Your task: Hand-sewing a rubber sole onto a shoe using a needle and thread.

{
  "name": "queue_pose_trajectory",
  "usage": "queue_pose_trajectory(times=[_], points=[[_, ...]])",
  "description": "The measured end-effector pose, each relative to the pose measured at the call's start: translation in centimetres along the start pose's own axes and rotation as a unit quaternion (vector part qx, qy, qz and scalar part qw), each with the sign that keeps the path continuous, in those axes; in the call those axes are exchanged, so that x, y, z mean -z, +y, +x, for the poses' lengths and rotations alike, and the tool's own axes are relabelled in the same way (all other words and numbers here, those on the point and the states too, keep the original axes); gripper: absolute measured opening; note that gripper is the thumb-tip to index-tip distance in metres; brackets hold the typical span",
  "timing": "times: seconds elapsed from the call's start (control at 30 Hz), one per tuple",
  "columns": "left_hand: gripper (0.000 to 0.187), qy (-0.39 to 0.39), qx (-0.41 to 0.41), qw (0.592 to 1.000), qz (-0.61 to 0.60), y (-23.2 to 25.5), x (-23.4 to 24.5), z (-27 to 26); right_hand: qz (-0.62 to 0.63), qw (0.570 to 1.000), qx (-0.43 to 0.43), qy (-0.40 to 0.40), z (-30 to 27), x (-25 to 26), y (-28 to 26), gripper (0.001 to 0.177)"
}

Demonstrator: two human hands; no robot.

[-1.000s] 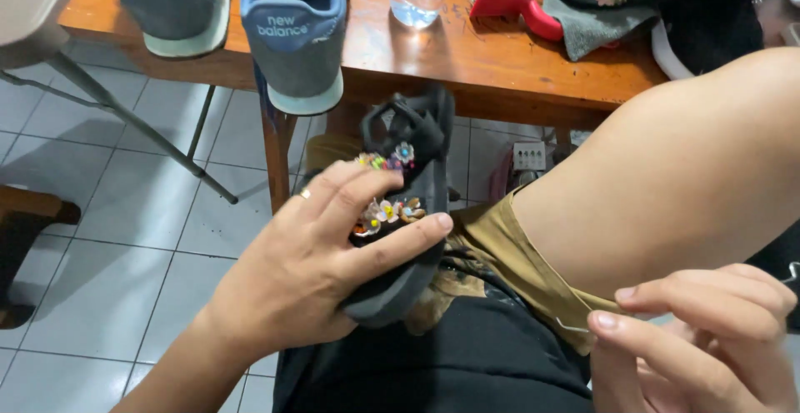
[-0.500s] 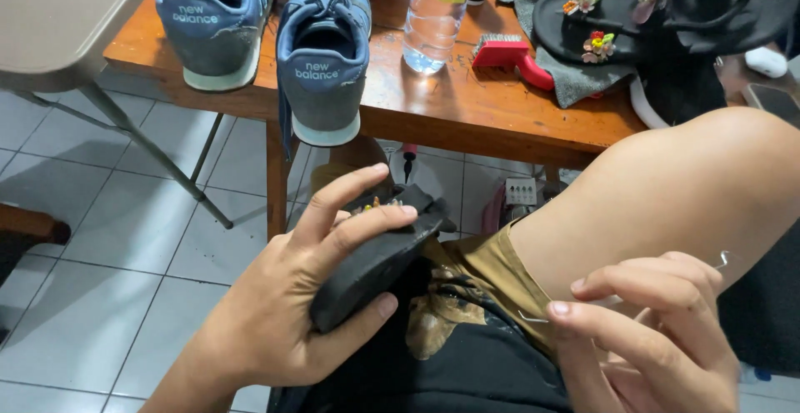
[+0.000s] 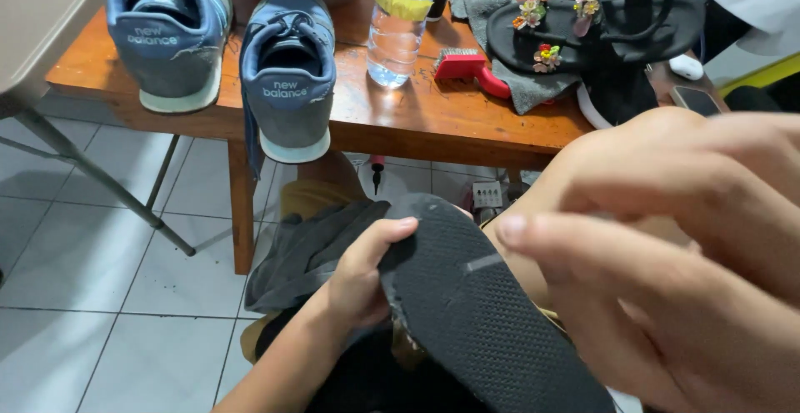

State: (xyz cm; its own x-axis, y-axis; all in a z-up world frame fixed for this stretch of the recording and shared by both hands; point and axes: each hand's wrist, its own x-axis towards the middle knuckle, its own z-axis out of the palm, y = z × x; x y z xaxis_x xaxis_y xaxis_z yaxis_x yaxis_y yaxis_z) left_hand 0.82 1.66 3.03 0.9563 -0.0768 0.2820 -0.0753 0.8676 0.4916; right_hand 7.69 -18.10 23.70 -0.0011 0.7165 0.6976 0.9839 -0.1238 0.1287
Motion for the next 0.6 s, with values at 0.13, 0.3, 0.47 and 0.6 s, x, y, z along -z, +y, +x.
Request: queue_pose_trajectory(times=[0.13,0.3,0.47,0.6], points=[[0.039,0.043,0.182,0.979,-0.078,-4.5,5.2,1.3,0.089,0.996,0.005,0.002,2.9,-6.6,0.0,0.014],[0.102,-0.153,0.183,0.969,-0.061,-5.4,7.6,0.6,0.239,0.97,-0.037,0.001,1.0,-12.4,1.6,0.011],[0.082,-0.09,0.168,0.981,-0.021,-5.2,7.7,-0.3,0.273,0.959,-0.063,-0.034,-1.3,-11.9,1.8,0.012],[0.079,-0.078,0.179,0.98,-0.034,-4.5,8.3,-0.5,0.354,0.922,-0.142,-0.058,-3.6,-12.2,2.2,0.012]])
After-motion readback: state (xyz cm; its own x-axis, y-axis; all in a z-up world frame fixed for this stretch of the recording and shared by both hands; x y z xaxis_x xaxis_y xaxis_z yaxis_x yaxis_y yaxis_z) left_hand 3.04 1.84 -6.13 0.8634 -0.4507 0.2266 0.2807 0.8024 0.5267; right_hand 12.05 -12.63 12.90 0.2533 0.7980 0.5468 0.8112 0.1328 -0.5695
